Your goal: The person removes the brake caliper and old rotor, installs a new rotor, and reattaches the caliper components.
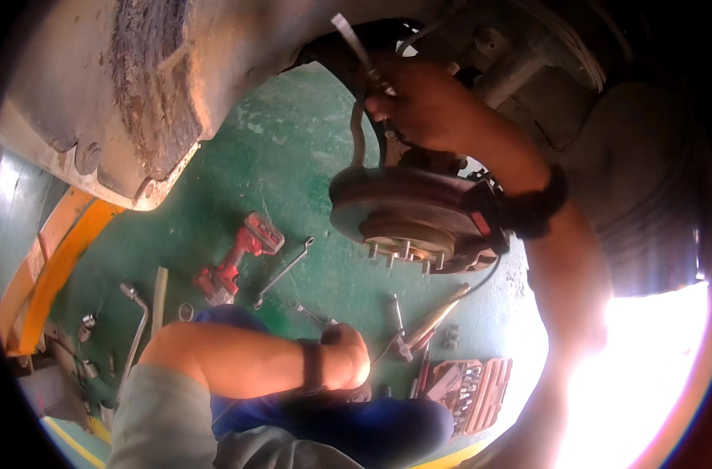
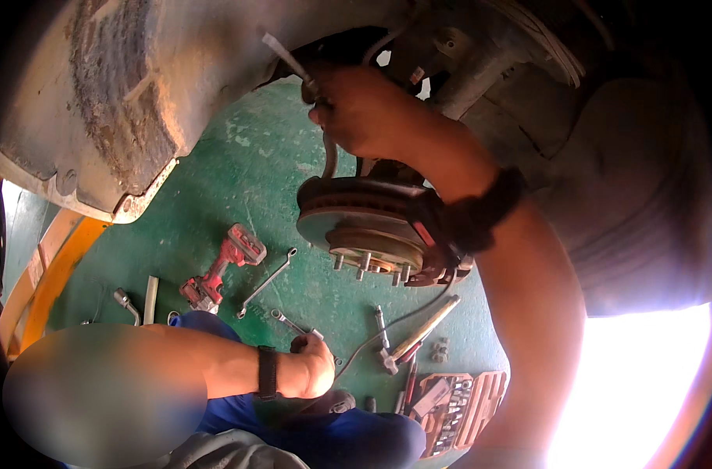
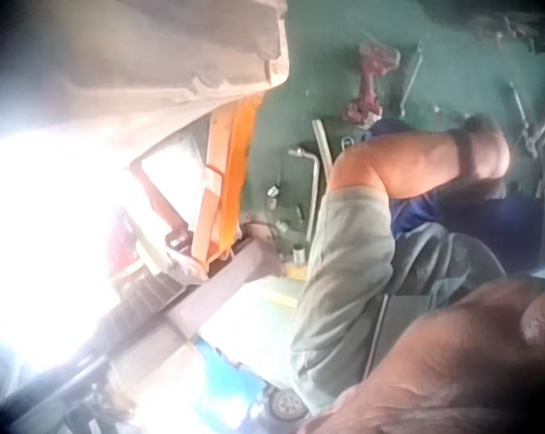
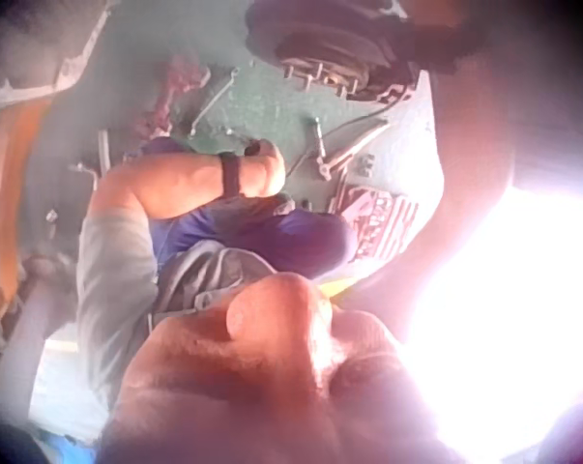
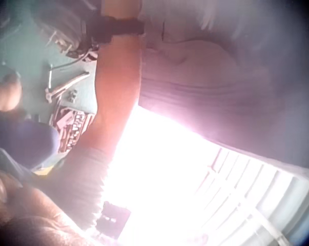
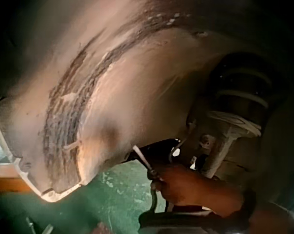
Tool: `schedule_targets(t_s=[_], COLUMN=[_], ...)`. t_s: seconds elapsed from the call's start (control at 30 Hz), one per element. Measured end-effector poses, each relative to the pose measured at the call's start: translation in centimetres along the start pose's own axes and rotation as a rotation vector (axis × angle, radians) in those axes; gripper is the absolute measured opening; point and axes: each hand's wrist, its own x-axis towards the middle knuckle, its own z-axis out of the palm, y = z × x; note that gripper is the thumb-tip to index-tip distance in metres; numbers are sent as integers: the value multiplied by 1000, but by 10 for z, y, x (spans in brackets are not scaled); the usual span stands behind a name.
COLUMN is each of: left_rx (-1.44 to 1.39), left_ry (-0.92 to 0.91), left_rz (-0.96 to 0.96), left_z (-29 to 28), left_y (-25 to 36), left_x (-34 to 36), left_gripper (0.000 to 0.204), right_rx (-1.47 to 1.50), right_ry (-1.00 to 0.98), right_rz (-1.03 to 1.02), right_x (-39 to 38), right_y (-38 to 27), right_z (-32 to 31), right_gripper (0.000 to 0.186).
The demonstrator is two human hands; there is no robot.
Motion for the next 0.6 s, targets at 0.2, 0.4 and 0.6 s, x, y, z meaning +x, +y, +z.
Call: schedule_targets(t_s=[0.2,0.4,0.6], left_rx=[62,-11,40], left_ry=[-223,-65,-55], left_rz=[-47,-17,-47], left_z=[20,7,5], left_y=[-19,-7,-9], left_x=[13,0,1], left_gripper=[40,27,27], right_rx=[6,-209,-399], right_ry=[-93,-257,-209], right_rz=[-217,-108,-215], right_x=[31,-1,6], right_y=[-21,35,40], right_z=[17,11,11], right_gripper=[25,32,33])
